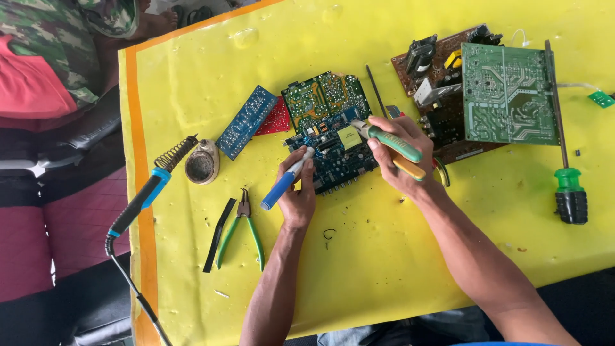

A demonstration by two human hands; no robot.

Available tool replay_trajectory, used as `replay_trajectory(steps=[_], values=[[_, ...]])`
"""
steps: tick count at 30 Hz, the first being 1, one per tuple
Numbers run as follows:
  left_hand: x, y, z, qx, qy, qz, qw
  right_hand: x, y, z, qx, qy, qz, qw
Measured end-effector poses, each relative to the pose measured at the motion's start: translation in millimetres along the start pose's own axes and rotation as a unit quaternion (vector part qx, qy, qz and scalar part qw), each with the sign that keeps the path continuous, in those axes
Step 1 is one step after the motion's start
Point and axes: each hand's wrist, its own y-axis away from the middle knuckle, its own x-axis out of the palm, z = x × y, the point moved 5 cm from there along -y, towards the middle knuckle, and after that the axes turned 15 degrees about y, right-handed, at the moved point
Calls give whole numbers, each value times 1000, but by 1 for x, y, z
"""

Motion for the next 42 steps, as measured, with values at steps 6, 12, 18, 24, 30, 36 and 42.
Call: replay_trajectory(steps=[6,12,18,24,30,36,42], values=[[0,2,3,1,3,-13,1000,34,-1,-1,-9,-30,14,999],[-1,-1,-3,41,-9,-3,999,36,-14,19,-24,43,68,996],[-3,-3,-4,72,-28,3,997,58,-20,-4,-19,41,82,996],[-4,-5,-7,83,-37,-29,995,47,-4,29,-29,105,1,994],[-3,-2,1,35,17,-23,999,49,1,10,-11,77,-28,997],[0,-4,-6,40,3,-30,999,51,6,18,-13,126,-46,991],[2,-1,-4,27,-1,-29,999,36,-5,30,9,100,-40,994]])
